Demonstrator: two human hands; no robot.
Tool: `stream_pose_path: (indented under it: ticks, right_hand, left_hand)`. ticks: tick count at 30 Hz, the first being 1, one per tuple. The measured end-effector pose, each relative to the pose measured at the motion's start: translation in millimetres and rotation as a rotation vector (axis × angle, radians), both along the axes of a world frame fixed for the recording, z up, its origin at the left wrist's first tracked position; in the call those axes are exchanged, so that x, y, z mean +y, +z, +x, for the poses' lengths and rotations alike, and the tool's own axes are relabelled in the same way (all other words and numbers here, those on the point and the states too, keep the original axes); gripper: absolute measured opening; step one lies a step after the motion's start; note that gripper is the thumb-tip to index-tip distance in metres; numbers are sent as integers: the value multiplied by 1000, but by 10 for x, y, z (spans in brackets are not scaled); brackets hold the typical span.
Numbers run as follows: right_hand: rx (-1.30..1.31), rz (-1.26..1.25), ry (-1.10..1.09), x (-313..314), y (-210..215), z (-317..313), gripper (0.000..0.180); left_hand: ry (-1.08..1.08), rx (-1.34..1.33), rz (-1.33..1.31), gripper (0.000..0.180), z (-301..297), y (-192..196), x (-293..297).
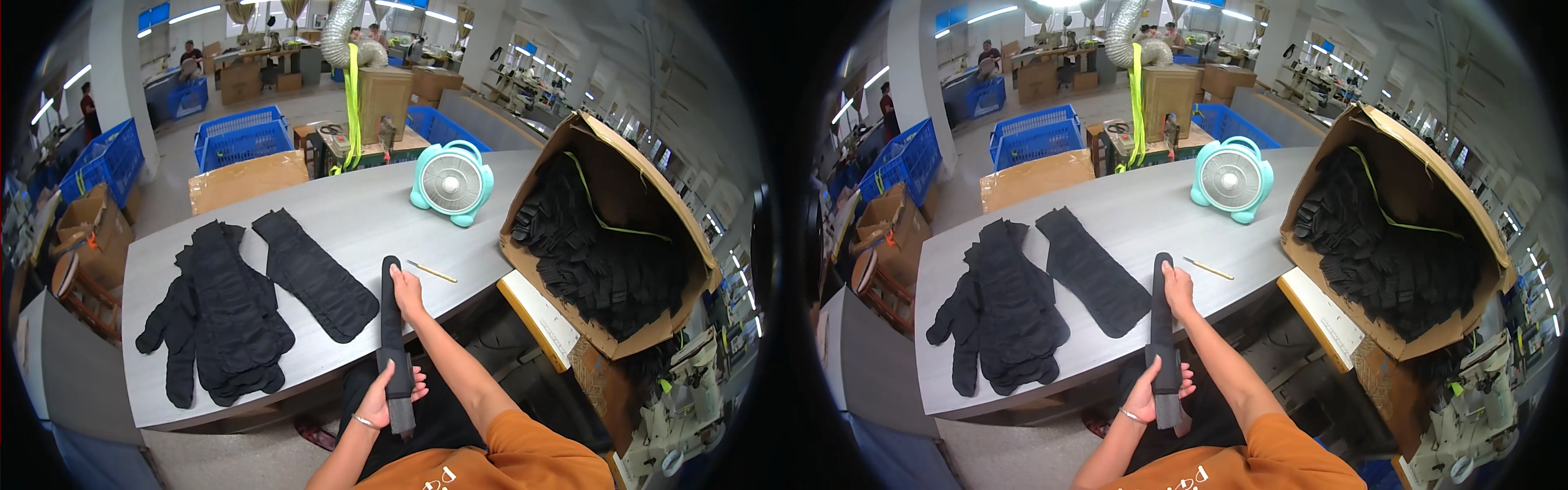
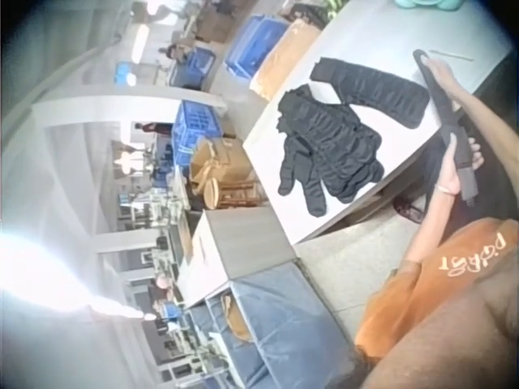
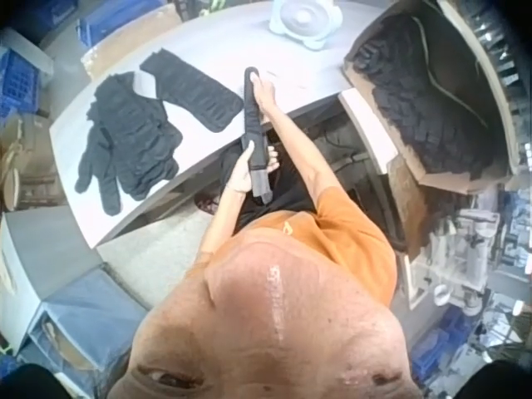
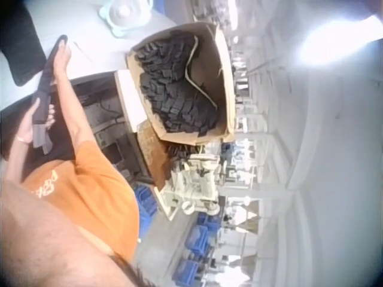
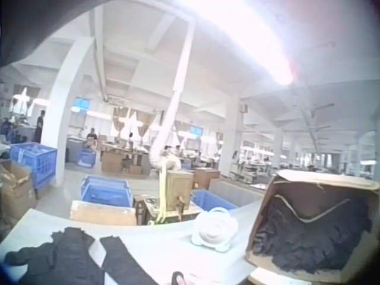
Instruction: Assembling black fabric components by inserting a curved stiffener into a sleeve.
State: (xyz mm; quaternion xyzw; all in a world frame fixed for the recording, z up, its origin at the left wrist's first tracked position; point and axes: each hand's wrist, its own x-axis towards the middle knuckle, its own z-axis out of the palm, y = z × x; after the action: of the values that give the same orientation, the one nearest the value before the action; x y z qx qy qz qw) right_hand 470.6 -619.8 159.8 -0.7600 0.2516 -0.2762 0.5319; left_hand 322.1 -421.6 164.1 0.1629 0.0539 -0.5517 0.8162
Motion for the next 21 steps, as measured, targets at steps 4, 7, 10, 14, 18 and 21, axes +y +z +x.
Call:
stream_pose_path:
  ticks: [4,7,10,14,18,21]
  right_hand:
    - [119,-294,-14,-42,25,46,55]
    - [275,-502,-59,-104,-195,9,54]
    - [330,-585,-20,-23,-247,-41,51]
    - [250,-644,-103,79,-74,36,56]
    - [251,-683,-104,53,-169,111,54]
    - [236,-689,-103,60,-175,74,54]
  left_hand:
    - [17,27,-198,93,38,-40,-87]
    - [7,150,-204,105,20,-156,-230]
    - [33,300,-195,103,-46,-233,-258]
    - [31,194,-129,102,29,-252,-313]
    - [38,81,11,84,128,-198,-359]
    - [24,83,65,72,91,-203,-377]
